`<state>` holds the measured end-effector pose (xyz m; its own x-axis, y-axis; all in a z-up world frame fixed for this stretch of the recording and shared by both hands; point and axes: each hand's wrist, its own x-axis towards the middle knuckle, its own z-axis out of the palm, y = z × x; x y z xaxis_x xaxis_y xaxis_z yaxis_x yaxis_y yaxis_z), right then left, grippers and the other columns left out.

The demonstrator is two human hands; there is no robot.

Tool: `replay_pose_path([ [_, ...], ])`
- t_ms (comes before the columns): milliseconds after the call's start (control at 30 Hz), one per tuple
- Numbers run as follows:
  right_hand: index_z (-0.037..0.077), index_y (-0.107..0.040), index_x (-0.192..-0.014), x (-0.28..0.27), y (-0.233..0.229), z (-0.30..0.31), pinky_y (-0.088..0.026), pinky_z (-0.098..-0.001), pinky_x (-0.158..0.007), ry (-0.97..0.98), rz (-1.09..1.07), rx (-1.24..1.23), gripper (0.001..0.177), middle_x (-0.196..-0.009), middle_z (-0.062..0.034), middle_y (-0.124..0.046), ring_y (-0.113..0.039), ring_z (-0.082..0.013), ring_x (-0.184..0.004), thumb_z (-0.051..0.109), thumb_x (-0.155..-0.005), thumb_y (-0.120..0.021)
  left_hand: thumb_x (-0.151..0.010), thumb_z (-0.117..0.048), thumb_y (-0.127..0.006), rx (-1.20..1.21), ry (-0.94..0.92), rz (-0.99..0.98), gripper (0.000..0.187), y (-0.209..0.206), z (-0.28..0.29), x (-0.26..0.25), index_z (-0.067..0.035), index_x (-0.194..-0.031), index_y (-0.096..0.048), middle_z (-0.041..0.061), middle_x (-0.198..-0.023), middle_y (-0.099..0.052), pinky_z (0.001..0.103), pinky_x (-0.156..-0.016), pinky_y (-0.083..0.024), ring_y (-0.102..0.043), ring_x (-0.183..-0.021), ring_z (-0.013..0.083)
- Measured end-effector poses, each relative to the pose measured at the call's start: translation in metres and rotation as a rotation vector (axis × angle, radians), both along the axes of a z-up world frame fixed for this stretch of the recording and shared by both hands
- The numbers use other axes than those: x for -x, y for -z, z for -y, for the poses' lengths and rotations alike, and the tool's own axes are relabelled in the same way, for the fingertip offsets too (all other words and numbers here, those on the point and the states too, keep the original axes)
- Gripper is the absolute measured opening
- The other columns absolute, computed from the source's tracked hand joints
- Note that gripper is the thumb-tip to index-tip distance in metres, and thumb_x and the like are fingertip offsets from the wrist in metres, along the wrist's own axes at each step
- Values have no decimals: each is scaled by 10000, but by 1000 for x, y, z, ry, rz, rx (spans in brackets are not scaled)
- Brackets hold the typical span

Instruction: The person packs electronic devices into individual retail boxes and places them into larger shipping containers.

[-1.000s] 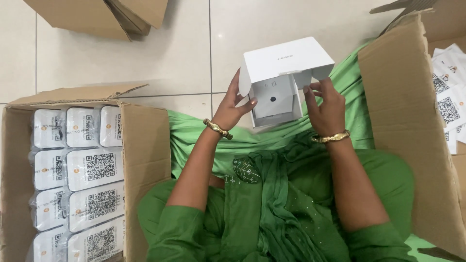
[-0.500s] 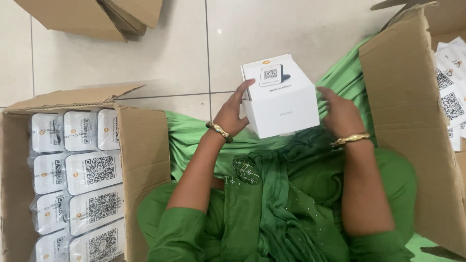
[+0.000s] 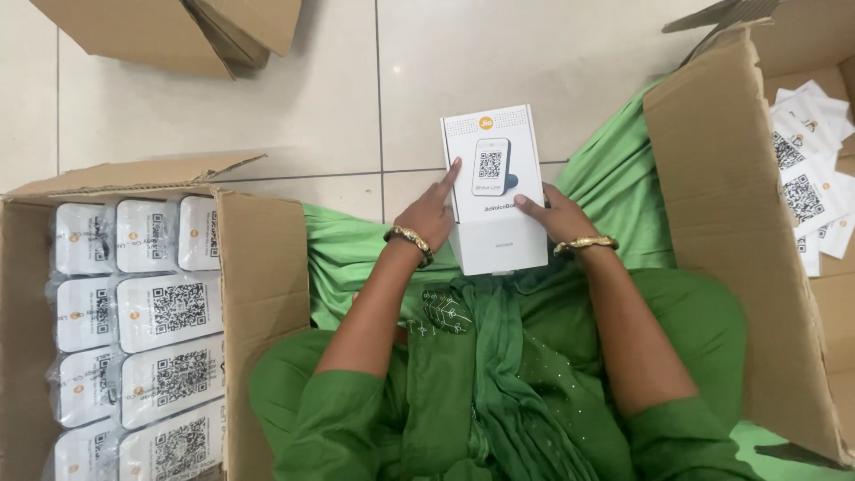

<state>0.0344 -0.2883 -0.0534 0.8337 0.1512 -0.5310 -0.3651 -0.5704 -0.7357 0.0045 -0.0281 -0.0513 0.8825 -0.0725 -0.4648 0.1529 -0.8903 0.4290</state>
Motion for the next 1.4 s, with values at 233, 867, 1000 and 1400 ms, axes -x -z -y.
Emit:
replay_pose_path([
  [233,-49,-644,-1348,6,-15,0,-582,-394,-876,78,-113,105,847,-1145,-241,-749,-747,-316,-1013,653,-877,-684,-913,-526,-654,678,-431,-337,1044,53,-9,15,-197,-1647,12,195,-1435,-591,435,-991,-509,-640,-1136,284],
  [867,175,-308,-1577,6,-21,12,-513,-505,-979,74,-282,-139,1137,-1383,-213,-579,-586,-343,-1254,122,-610,-903,-802,-295,-814,700,-249,-381,694,45,-3,20,19,-1379,-592,150,-1276,-722,341,-1023,-506,-678,-1171,226],
  [1000,161,-306,-1609,5,-17,8,-468,-492,-1080,35,-117,75,1217,-1499,-253,-512,-524,-390,-1379,203,-586,-962,-763,-333,-850,491,-246,-244,889,71,0,16,6,-1480,-449,180,-1332,-674,369,-1048,-507,-664,-1210,270],
  [1400,276,-297,-1639,0,29,-32,-573,-458,-682,-227,926,437,1098,-1625,-299,-348,-688,-433,-943,-39,-722,-813,-843,118,-610,111,-58,394,1026,69,27,5,-196,-1644,-51,300,-1676,-223,486,-731,-581,-699,-949,437],
])
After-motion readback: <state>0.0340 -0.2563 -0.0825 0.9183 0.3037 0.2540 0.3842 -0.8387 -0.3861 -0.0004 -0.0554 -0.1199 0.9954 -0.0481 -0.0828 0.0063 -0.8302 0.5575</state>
